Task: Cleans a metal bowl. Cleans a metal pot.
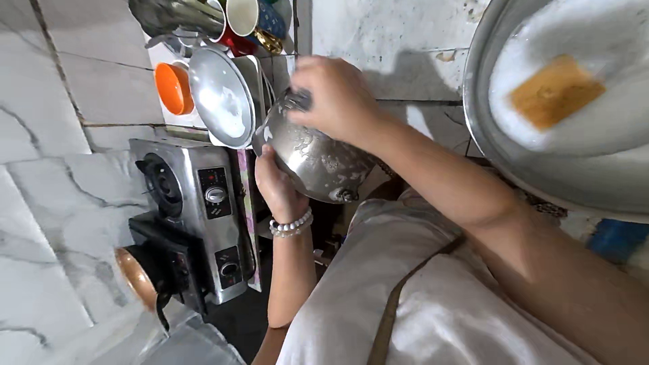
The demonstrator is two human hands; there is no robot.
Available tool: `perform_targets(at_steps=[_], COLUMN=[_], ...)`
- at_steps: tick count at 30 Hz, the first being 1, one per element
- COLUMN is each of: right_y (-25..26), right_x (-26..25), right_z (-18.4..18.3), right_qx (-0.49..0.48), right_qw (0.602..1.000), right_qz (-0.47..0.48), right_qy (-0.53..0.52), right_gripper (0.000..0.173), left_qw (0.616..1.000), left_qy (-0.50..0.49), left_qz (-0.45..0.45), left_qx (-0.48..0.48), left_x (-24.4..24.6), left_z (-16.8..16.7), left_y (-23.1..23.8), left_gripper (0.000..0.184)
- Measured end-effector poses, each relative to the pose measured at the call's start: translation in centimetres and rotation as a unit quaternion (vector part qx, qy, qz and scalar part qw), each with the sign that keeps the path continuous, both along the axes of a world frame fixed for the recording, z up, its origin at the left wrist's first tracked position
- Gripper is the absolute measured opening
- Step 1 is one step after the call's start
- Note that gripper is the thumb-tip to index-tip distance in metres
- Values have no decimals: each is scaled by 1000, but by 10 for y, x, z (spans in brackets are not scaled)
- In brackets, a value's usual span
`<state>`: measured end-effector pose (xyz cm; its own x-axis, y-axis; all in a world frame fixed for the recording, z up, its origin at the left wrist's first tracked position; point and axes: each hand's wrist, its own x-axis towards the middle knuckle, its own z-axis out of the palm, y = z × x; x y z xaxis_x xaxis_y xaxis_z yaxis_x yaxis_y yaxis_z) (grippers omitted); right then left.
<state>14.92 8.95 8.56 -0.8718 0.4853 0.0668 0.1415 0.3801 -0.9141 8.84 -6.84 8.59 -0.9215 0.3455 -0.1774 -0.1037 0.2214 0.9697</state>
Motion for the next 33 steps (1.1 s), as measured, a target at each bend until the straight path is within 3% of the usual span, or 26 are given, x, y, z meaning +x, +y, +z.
perform_targets(at_steps=[3,7,9,11,13,15,18,20,22,24,27,30,33], right_y=[30,30,18,-8,-45,-86,-118,-111,-89,-63,-23,17,37], right_x=[-61,-71,-42,2,39,61,74,71,70,68,65,52,27], right_z=[10,6,1,-17,-56,-105,-144,-140,-122,-104,-85,-66,-31], right_qx=[10,44,52,53,76,62,-93,-253,-434,-521,-512,-414,-238], right_qw=[988,987,995,993,949,892,865,832,771,732,764,866,956], right_qz=[126,137,87,-14,-152,-263,-388,-448,-451,-433,-391,-279,-174], right_qy=[-85,-76,-16,107,266,362,304,207,120,79,39,10,1], right_gripper=[33,31,27,22,18,20,17,13,9,10,13,14,12], left_qw=[1000,1000,999,999,1000,1000,995,988,976,963,952,962,970], left_qy=[20,22,37,34,13,-14,-57,-89,-118,-125,-109,-61,-45], left_qz=[-7,-9,-15,-30,-13,-9,-27,-40,-74,-120,-167,-168,-153], left_qx=[-16,3,-15,-29,-14,26,79,116,167,205,233,208,183], left_x=[2,-3,2,6,7,3,-4,-7,-14,-22,-25,-20,-16], left_z=[-1,-2,-2,-1,0,-2,-5,-6,-11,-19,-24,-20,-20], left_y=[3,2,-1,-5,-5,-9,-25,-34,-43,-50,-57,-61,-62], left_gripper=[28,28,29,31,32,35,42,47,49,49,38,28,30])
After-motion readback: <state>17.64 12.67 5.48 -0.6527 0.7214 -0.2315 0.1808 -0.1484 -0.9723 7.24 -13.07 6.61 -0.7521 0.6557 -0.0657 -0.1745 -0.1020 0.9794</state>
